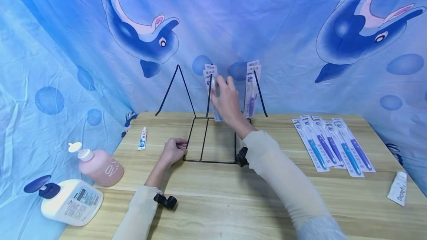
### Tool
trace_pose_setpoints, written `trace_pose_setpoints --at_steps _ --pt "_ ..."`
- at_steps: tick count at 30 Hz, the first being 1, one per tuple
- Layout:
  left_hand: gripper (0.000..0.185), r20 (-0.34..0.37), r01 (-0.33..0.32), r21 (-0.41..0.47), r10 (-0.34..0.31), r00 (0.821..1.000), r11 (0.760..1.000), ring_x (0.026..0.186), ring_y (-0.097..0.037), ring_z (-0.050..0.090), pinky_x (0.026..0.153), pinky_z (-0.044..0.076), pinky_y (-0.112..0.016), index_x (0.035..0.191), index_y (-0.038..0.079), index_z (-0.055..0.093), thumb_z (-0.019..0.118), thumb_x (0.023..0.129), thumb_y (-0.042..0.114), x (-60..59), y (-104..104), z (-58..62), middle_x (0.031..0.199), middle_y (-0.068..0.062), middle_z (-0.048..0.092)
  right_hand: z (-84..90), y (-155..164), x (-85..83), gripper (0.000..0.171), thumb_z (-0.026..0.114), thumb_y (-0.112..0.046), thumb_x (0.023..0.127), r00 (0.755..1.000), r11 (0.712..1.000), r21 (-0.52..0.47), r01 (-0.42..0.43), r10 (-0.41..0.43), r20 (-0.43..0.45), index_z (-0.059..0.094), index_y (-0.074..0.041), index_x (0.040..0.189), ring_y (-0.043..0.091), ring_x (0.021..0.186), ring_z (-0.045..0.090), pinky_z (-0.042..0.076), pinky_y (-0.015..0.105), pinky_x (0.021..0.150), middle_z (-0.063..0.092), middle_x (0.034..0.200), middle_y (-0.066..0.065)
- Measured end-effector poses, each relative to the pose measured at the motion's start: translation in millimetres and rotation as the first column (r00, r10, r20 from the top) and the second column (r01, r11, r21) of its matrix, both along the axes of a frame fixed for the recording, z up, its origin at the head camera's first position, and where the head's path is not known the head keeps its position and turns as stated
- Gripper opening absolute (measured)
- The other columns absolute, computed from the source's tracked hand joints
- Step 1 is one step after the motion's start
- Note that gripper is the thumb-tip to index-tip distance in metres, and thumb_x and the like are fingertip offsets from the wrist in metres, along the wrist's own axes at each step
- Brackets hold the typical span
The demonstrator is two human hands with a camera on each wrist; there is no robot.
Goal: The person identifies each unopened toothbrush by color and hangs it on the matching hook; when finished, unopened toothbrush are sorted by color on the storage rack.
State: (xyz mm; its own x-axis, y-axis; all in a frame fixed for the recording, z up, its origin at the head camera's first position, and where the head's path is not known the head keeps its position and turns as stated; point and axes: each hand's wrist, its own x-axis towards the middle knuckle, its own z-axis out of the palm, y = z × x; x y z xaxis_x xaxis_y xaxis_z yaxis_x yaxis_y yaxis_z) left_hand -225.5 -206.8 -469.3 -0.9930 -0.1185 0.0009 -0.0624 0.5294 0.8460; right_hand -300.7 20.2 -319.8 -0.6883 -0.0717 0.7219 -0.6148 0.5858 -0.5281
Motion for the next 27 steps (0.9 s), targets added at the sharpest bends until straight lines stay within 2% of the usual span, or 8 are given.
trace_pose_setpoints --at_steps 5,9,12,18,24,27 --pt "0.039 0.005 0.000 -0.005 0.000 1.000 1.000 0.080 -0.021 0.065 0.075 0.059 -0.029 0.110 -0.009 0.069 0.065 0.072 -0.014 0.0 1 -1.5 0.090 -0.012 0.067 -1.5 0 -6.7 0.017 0.072 -0.010 0.087 0.999 1.000 -0.026 0.003 -0.002 0.034 0.060 -0.003 0.097 0.025 0.083 0.052 0.049 0.033 0.068 0.052 0.093 0.011" --pt "0.039 -0.010 0.003 -0.011 -0.004 1.000 1.000 0.079 -0.022 0.065 0.074 0.059 -0.029 0.110 -0.010 0.069 0.065 0.072 -0.014 0.1 1 -2.2 0.089 -0.013 0.067 -4.0 1 -8.8 0.018 0.073 -0.011 0.086 1.000 0.999 -0.042 0.005 -0.004 0.020 0.061 -0.001 0.094 0.025 0.084 0.055 0.051 0.033 0.071 0.054 0.093 0.013" --pt "0.039 -0.026 0.005 -0.014 -0.006 1.000 1.000 0.079 -0.023 0.066 0.073 0.059 -0.029 0.109 -0.011 0.069 0.065 0.071 -0.015 -0.4 1 -2.8 0.089 -0.015 0.067 -5.4 3 -9.0 0.019 0.075 -0.012 0.085 1.000 0.999 -0.051 0.008 -0.008 0.002 0.062 0.000 0.092 0.026 0.083 0.055 0.050 0.034 0.072 0.055 0.092 0.013" --pt "0.039 -0.009 0.003 -0.009 -0.003 1.000 1.000 0.082 -0.024 0.066 0.075 0.059 -0.030 0.111 -0.010 0.069 0.066 0.072 -0.015 -0.8 1 -2.4 0.091 -0.015 0.067 -11.3 12 -5.3 0.027 0.078 -0.020 0.086 1.000 0.998 -0.061 -0.007 0.008 0.014 0.063 0.001 0.093 0.026 0.083 0.061 0.056 0.033 0.074 0.057 0.094 0.014" --pt "0.041 0.021 -0.001 0.007 0.000 1.000 1.000 0.084 -0.024 0.065 0.077 0.059 -0.030 0.114 -0.009 0.068 0.065 0.074 -0.016 -0.7 2 0.1 0.095 -0.016 0.067 -26.9 40 7.1 0.033 0.078 -0.028 0.086 0.999 0.999 -0.011 -0.042 0.042 0.033 0.064 0.000 0.096 0.028 0.077 0.065 0.058 0.038 0.070 0.061 0.097 0.016" --pt "0.041 0.027 -0.001 0.002 0.001 1.000 1.000 0.084 -0.024 0.065 0.077 0.058 -0.030 0.114 -0.010 0.068 0.064 0.073 -0.016 -0.6 3 0.5 0.095 -0.016 0.066 -38.5 67 15.4 0.030 0.077 -0.026 0.087 0.998 0.998 0.041 -0.053 0.052 0.024 0.064 0.000 0.096 0.026 0.070 0.064 0.057 0.037 0.063 0.064 0.090 0.015"
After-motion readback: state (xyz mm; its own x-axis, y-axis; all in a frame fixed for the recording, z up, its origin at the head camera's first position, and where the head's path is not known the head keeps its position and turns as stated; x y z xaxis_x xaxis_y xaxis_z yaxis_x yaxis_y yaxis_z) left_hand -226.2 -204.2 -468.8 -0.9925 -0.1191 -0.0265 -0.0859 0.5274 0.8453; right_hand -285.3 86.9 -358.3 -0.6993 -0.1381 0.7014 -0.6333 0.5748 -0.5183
